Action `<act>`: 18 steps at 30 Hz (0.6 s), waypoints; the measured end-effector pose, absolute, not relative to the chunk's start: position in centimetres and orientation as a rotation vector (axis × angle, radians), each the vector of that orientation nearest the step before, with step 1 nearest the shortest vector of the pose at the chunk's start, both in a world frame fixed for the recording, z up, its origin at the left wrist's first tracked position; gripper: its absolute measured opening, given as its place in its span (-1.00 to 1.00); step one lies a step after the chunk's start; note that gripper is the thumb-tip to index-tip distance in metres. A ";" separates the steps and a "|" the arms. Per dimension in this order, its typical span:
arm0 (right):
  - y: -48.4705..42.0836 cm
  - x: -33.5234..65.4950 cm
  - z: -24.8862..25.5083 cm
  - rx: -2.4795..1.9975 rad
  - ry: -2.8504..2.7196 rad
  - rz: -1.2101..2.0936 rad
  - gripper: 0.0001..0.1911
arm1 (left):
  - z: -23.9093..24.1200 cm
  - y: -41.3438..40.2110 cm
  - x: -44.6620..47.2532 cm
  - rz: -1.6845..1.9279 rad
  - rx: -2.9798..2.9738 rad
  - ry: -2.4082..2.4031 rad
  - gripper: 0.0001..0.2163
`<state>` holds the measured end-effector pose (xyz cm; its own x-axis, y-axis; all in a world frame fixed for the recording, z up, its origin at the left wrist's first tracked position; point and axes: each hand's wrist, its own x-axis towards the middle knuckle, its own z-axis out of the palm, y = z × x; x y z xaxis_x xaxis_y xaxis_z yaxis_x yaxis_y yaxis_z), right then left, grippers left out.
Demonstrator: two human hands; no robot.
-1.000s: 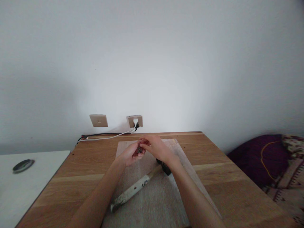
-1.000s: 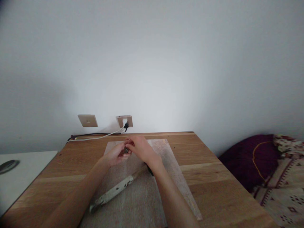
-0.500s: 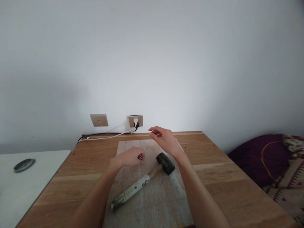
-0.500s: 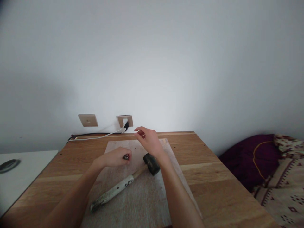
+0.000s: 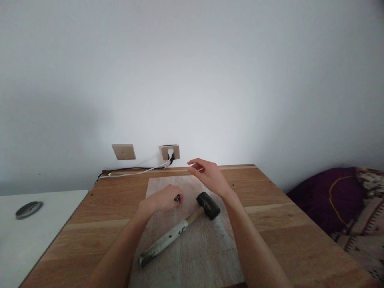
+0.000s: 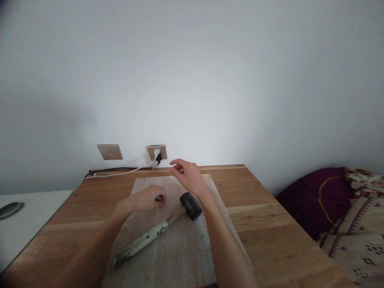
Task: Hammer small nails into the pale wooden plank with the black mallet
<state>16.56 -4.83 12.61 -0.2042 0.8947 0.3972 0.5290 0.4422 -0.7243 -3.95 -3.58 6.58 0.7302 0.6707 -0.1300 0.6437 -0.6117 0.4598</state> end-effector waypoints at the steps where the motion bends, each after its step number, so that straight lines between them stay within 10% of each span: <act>1: -4.8 16.6 12.6 -1.209 -1.874 0.566 -0.81 | 6.5 -3.7 -3.9 0.077 2.457 1.000 -0.80; 18: -5.4 16.5 12.9 -1.165 -1.961 0.637 -0.76 | 7.0 -5.0 -1.9 0.114 2.479 0.952 -0.78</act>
<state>16.48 -5.38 12.86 -0.3005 0.8868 0.3511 0.5110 0.4605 -0.7258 -1.95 -4.98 6.98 0.7545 0.6500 -0.0911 0.6101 -0.6434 0.4623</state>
